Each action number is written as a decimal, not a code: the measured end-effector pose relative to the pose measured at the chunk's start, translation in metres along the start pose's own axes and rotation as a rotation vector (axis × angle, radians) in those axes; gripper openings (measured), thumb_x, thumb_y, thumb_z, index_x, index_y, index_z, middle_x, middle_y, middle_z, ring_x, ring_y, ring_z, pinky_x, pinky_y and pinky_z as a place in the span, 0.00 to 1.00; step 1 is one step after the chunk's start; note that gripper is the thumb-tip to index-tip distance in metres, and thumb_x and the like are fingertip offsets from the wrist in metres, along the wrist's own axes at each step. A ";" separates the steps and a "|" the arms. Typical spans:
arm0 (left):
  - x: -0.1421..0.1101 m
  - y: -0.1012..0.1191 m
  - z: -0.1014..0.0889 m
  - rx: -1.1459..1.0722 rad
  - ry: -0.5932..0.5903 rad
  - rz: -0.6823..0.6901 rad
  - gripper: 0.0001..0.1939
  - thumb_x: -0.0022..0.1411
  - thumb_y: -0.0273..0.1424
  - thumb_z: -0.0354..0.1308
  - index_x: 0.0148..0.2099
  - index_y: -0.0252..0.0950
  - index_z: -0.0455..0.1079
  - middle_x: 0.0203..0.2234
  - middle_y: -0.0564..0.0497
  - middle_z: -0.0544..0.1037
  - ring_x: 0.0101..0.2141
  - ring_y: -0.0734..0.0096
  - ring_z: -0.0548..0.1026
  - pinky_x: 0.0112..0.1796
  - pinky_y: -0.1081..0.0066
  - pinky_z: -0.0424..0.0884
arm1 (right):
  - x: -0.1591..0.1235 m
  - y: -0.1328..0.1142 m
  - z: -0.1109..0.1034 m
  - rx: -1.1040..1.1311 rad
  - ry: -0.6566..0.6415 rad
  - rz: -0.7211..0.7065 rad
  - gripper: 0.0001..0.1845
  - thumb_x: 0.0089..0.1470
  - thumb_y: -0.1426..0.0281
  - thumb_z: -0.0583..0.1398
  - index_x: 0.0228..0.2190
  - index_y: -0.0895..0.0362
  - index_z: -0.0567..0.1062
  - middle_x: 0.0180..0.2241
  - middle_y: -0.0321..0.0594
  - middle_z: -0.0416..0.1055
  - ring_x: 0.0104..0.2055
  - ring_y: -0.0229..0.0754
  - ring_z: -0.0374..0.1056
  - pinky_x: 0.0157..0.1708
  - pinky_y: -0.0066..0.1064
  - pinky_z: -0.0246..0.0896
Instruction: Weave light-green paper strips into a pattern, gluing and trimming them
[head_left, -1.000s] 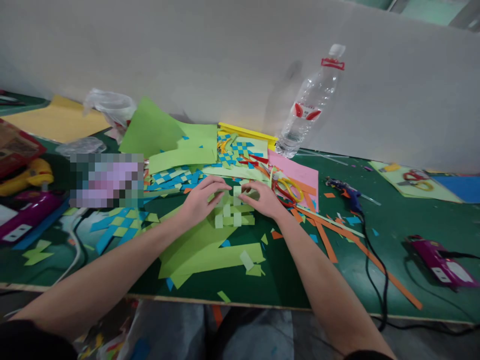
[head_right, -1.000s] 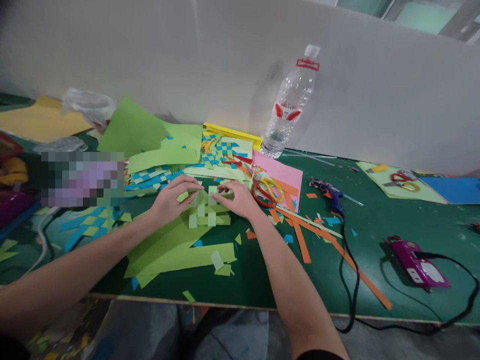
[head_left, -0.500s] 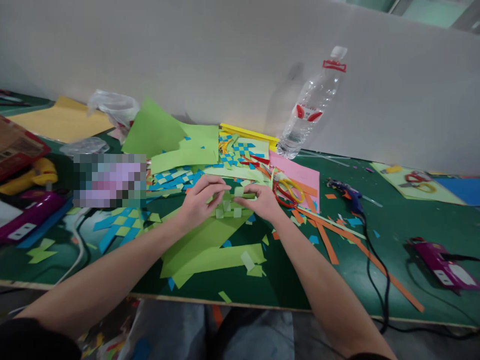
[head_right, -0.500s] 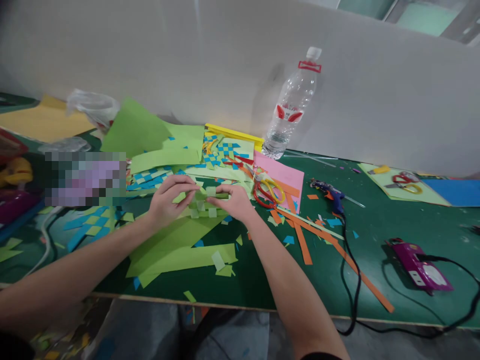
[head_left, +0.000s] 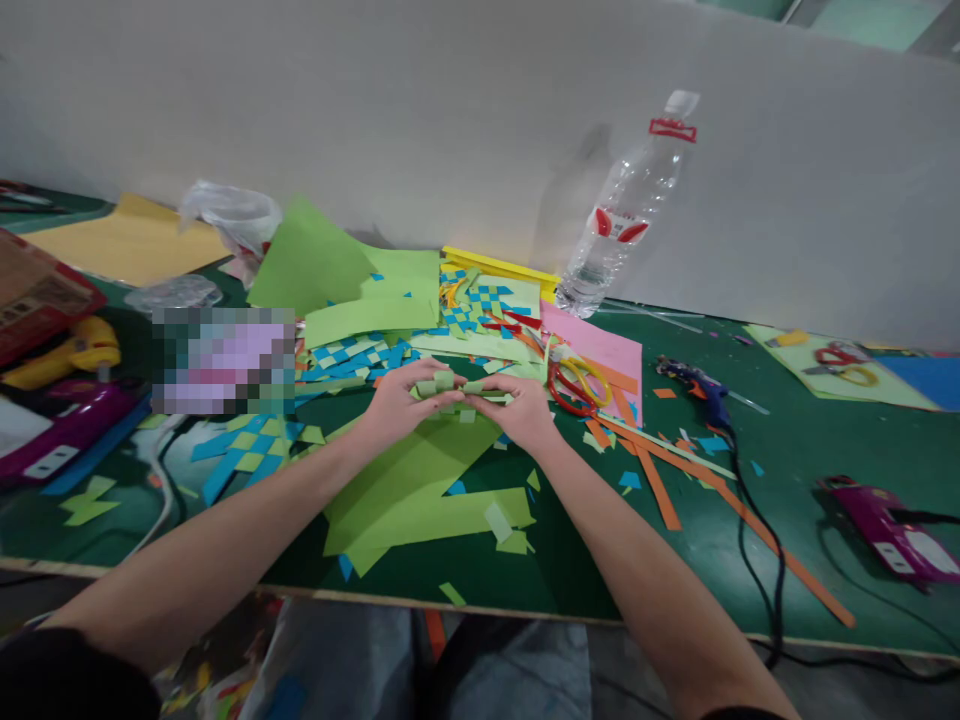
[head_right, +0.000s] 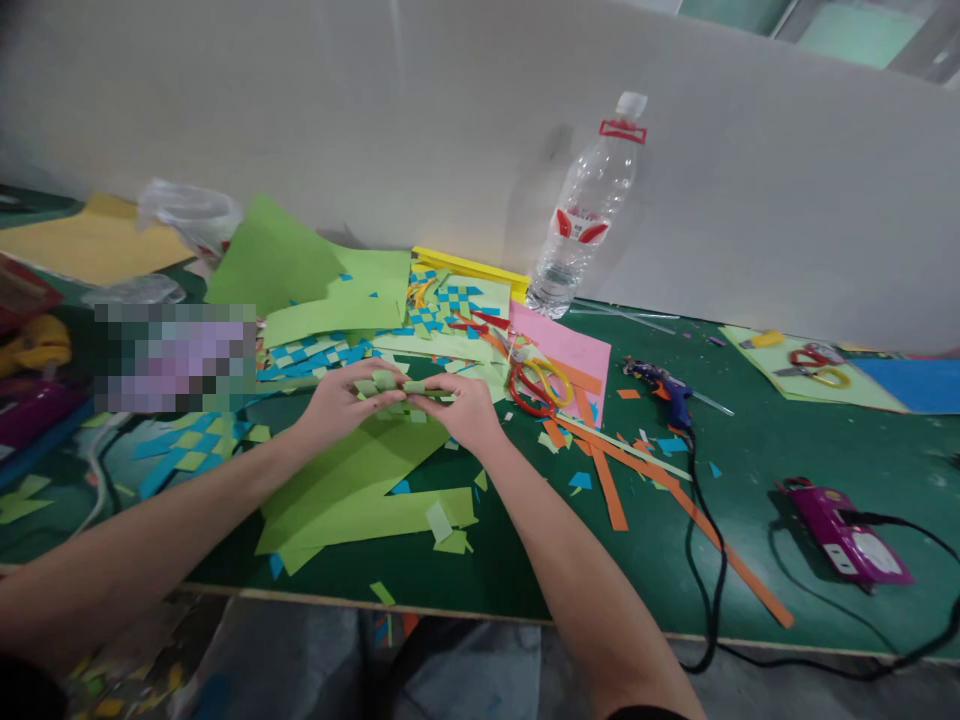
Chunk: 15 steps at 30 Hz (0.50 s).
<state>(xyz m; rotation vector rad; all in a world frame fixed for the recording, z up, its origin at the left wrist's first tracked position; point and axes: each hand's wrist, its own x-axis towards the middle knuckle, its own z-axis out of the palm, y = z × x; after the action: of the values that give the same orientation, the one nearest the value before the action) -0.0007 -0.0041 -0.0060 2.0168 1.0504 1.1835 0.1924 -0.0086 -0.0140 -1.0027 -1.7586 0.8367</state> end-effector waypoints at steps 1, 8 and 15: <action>0.000 0.000 0.000 -0.003 0.004 0.006 0.12 0.55 0.42 0.63 0.34 0.38 0.77 0.33 0.47 0.78 0.36 0.64 0.76 0.38 0.62 0.74 | 0.000 0.001 0.001 -0.004 -0.003 0.002 0.15 0.47 0.55 0.65 0.30 0.53 0.80 0.32 0.38 0.78 0.34 0.43 0.73 0.38 0.34 0.70; -0.001 0.000 -0.001 0.013 0.098 -0.011 0.10 0.57 0.38 0.62 0.30 0.37 0.76 0.31 0.49 0.78 0.32 0.67 0.75 0.35 0.66 0.73 | 0.001 -0.002 -0.004 -0.033 0.035 0.026 0.15 0.43 0.57 0.67 0.31 0.53 0.80 0.33 0.38 0.79 0.37 0.45 0.74 0.43 0.36 0.69; 0.000 0.000 -0.003 0.047 0.140 -0.045 0.09 0.58 0.36 0.61 0.31 0.36 0.74 0.31 0.50 0.77 0.31 0.69 0.74 0.34 0.68 0.72 | 0.004 0.000 -0.010 0.028 0.086 0.041 0.12 0.50 0.59 0.63 0.30 0.54 0.80 0.34 0.39 0.79 0.39 0.44 0.74 0.43 0.36 0.69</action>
<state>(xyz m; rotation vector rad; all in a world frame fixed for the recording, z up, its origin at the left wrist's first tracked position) -0.0034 -0.0039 -0.0047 1.9578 1.1958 1.3030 0.2012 -0.0035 -0.0090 -1.0441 -1.6546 0.8299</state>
